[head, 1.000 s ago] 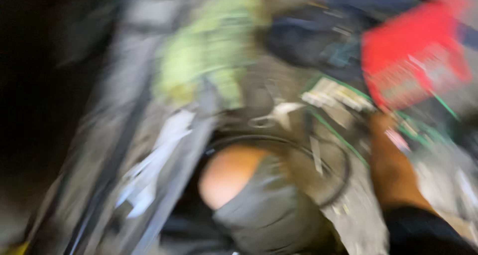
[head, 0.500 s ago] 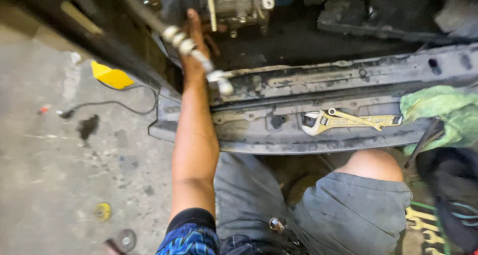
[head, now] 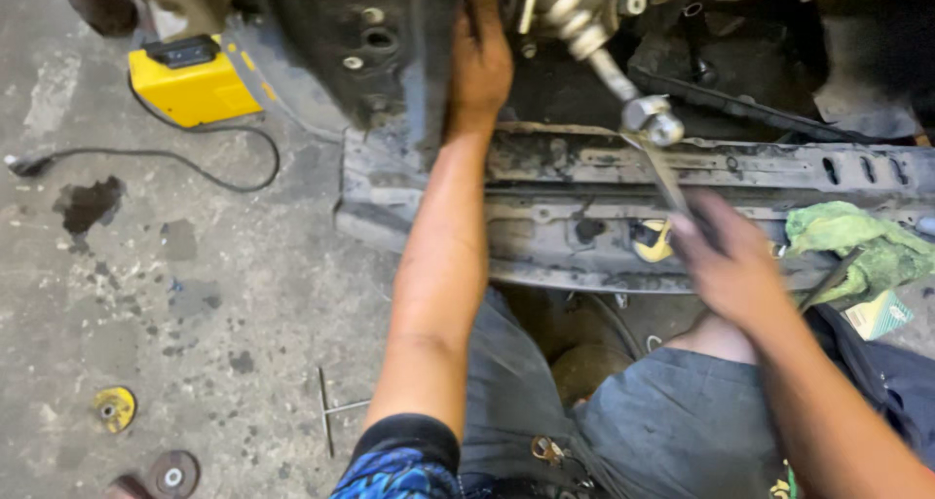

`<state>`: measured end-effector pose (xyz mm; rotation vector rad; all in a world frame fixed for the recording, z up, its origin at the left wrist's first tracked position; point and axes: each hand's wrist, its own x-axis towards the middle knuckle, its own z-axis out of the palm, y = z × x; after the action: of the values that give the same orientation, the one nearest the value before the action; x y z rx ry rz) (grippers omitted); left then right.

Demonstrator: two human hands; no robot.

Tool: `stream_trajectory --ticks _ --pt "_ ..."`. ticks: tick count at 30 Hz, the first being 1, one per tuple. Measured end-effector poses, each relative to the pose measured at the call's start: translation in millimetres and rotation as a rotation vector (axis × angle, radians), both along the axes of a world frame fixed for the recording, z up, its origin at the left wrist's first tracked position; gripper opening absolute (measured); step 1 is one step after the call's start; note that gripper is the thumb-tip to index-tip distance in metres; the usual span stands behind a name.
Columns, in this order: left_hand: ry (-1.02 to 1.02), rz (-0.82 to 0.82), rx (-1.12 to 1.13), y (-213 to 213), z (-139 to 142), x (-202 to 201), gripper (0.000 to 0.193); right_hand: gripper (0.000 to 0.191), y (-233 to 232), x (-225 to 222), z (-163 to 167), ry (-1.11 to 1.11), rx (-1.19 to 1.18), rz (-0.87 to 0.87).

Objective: The person works at the front of a vehicle with the hood area open, using wrenches to loosen and remove a component from the engine bay. They reposition a hose, fit a wrench onto fasteners, turn the wrench repeatedly, and reach into the engine bay to work the part free.

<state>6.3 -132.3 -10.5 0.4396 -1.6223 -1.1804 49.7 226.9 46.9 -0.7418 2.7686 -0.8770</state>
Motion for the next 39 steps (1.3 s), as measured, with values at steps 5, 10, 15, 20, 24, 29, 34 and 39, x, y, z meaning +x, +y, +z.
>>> stream_trajectory --ticks 5,10,15,20,24,29,34,39 --pt "0.127 0.178 -0.237 4 5 6 0.042 0.037 -98 -10 -7 0.103 -0.019 0.158" --pt "0.190 0.222 -0.301 1 1 5 0.033 0.032 -126 -24 -18 0.127 -0.044 0.208" --pt "0.127 0.188 -0.234 2 -1 4 0.034 0.027 -156 -48 -33 0.099 -0.151 0.163" --pt "0.111 0.144 -0.171 2 -1 -1 0.044 0.022 -177 -43 -44 -0.211 -0.381 0.041" --pt "0.101 0.131 -0.163 2 1 2 0.048 0.026 -181 -24 -44 -0.446 -0.453 -0.102" --pt "0.115 0.104 -0.142 6 7 7 0.049 0.040 -176 -23 -30 0.151 -0.400 0.143" --pt "0.110 0.047 -0.105 7 8 5 0.050 0.042 -186 -34 -30 0.013 -0.462 0.143" --pt "0.128 0.059 -0.104 7 11 6 0.050 0.033 -203 -39 -48 0.033 -0.507 0.112"
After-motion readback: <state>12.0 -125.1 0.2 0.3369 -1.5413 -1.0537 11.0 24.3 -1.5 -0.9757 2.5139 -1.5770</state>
